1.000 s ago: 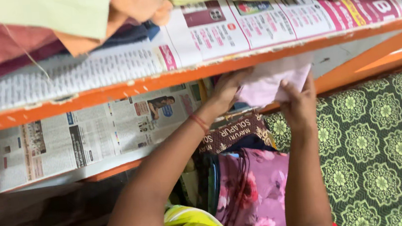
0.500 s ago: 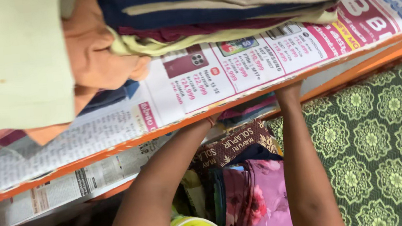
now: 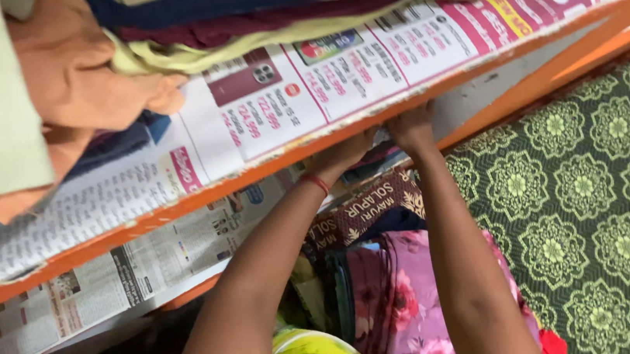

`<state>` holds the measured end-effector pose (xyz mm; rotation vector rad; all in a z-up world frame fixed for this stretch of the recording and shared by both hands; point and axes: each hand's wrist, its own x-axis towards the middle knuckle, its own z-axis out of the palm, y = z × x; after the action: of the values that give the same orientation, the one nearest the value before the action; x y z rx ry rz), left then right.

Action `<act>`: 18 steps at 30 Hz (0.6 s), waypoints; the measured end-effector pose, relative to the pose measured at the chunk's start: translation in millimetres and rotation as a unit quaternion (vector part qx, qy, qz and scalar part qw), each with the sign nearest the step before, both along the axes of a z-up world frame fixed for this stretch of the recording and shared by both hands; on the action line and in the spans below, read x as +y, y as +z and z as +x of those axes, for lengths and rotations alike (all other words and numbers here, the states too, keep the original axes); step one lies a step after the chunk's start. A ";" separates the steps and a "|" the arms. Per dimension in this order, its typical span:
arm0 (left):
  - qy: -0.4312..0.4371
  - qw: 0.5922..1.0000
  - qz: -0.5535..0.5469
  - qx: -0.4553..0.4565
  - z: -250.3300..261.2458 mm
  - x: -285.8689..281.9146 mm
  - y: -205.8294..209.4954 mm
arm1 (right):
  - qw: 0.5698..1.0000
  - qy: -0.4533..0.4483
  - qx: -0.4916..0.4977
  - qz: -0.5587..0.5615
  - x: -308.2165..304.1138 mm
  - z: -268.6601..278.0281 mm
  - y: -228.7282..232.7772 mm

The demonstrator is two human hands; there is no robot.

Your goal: The person folds various garments one by one and places them into a shelf. The person handles shirts and other clothing items, folding each neatly before stacking them inside the shelf.

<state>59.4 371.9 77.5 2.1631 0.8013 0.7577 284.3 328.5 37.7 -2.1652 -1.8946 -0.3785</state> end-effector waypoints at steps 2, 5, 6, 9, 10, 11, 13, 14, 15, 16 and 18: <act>0.027 0.999 0.011 0.032 -1.4 -20.1 17.2 | 1.000 -0.019 -0.015 0.001 -18.9 -21.4 23.8; 0.076 0.994 0.078 0.031 -11.3 -58.9 35.0 | 0.996 -0.041 0.080 0.021 -50.9 -53.4 58.9; 0.092 0.989 0.114 0.020 -15.8 -72.7 38.3 | 0.990 -0.048 0.131 0.033 -62.5 -61.4 69.6; 0.046 0.996 0.071 0.027 -26.6 -120.4 36.7 | 0.982 -0.048 0.177 0.032 -110.8 -80.1 87.9; 0.029 0.996 0.066 0.046 -29.1 -137.3 33.2 | 0.981 -0.047 0.186 0.036 -128.0 -84.7 89.2; 0.011 0.996 0.061 0.064 -30.7 -155.1 28.2 | 0.979 -0.045 0.194 0.040 -147.4 -87.5 88.4; -0.023 0.995 0.043 0.084 -35.4 -191.0 13.6 | 0.976 -0.064 0.208 0.030 -189.4 -93.0 77.3; -0.039 0.995 0.032 0.083 -36.0 -208.3 5.8 | 0.974 -0.084 0.211 0.016 -211.0 -93.3 69.3; -0.055 0.995 0.020 0.082 -36.6 -224.1 -1.9 | 0.971 -0.103 0.214 0.002 -232.8 -92.9 59.8; -0.077 0.991 0.007 0.106 -37.2 -240.0 -9.4 | 0.969 -0.119 0.217 -0.004 -256.4 -92.1 49.3; -0.119 0.981 -0.019 0.154 -37.0 -270.1 -22.3 | 0.963 -0.151 0.222 -0.016 -305.4 -90.0 26.8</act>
<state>22.4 101.7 55.2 2.3196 0.6826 0.2874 194.3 23.1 64.5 -2.3184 -1.3441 0.0880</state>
